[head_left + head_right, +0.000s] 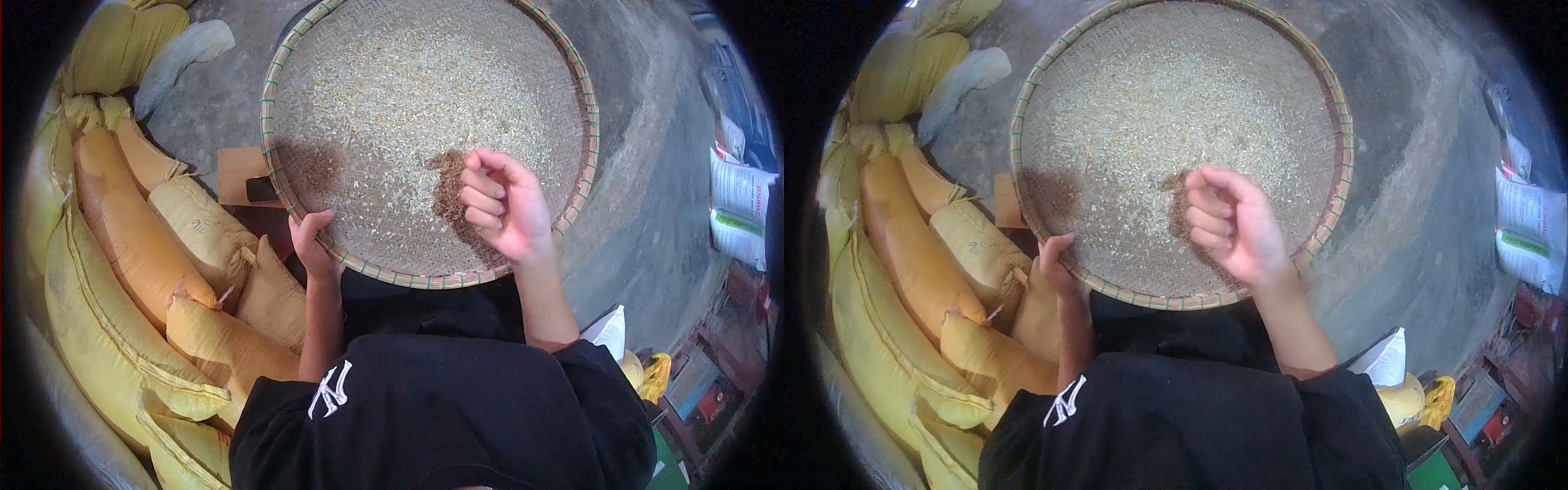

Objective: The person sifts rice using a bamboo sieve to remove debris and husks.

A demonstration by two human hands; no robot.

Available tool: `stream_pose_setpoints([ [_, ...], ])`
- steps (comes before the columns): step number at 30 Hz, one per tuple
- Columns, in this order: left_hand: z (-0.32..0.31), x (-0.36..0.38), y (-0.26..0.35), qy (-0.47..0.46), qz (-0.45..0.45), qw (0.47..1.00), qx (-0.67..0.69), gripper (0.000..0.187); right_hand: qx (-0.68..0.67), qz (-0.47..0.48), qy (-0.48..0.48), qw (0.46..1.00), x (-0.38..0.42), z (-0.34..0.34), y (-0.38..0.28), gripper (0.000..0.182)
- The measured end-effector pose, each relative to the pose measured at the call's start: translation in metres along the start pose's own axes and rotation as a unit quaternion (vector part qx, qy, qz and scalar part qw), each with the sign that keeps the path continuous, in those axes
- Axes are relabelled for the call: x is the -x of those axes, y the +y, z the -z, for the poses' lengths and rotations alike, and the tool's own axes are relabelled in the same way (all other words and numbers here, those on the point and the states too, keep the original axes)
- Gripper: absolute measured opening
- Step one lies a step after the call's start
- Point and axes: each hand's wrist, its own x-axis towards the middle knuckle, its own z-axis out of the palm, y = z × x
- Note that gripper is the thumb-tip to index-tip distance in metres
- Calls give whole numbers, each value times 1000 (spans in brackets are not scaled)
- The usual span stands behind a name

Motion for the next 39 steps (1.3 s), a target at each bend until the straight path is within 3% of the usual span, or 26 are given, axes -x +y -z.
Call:
stream_pose_setpoints([
  [1,2,-1,0,-22,3,1000,-6,44,201,81,57,975,4,-6,3,23],
  [2,3,-2,-1,-22,2,1000,-5,44,393,158,112,899,6,-11,4,21],
  [3,4,-2,-1,-12,2,1000,-13,44,393,158,112,899,6,-13,4,21],
  [5,4,-1,-2,-3,5,1000,-20,44,520,206,159,814,5,-15,5,15],
  [6,3,-1,-1,-5,7,1000,-13,43,520,208,161,813,3,-13,6,15],
  [8,3,-2,-1,-7,11,1000,-3,43,661,295,207,658,-3,-7,8,11],
  [9,7,-2,-2,-10,14,1000,-16,42,662,295,208,657,-4,-9,10,11],
  [12,0,1,3,-13,3,999,-32,42,748,311,241,535,-8,-12,17,11],
  [13,-4,2,5,-17,-10,999,-34,41,747,311,241,536,-9,-13,19,11],
  [15,-3,1,3,-19,-7,999,-25,42,781,322,250,473,-11,-15,22,10],
  [19,-4,2,3,-12,-10,1000,-12,43,782,339,245,462,-13,-9,21,11],
  [22,8,-1,-4,-3,-16,999,-42,45,756,340,237,506,-10,-6,16,9],
  [24,1,0,-1,-11,-14,1000,-26,45,562,226,147,782,-4,-8,5,9],
  [25,-1,0,1,-18,-12,1000,-9,45,562,226,146,782,1,-7,-4,9],
  [26,-1,0,1,-19,-12,1000,-10,45,408,162,48,897,8,-5,-14,7],
  [27,0,1,1,-11,-8,1000,-16,45,233,89,-53,967,12,-4,-22,6],
  [28,0,1,1,-4,-4,1000,-22,45,133,61,-143,979,11,0,-26,5],
  [32,-7,1,4,-15,3,1000,-8,46,150,68,-190,968,8,-7,-26,12],
  [34,-11,4,6,16,-11,1000,-3,38,441,138,-28,887,5,-16,-15,15],
  [35,-10,4,7,20,-16,1000,-6,38,438,135,-34,888,-1,-19,-4,15],
  [38,-10,3,6,10,-4,1000,5,36,727,228,86,642,-19,-22,16,13],
  [39,-9,2,6,10,-5,1000,6,36,728,228,85,641,-21,-23,19,13],
])
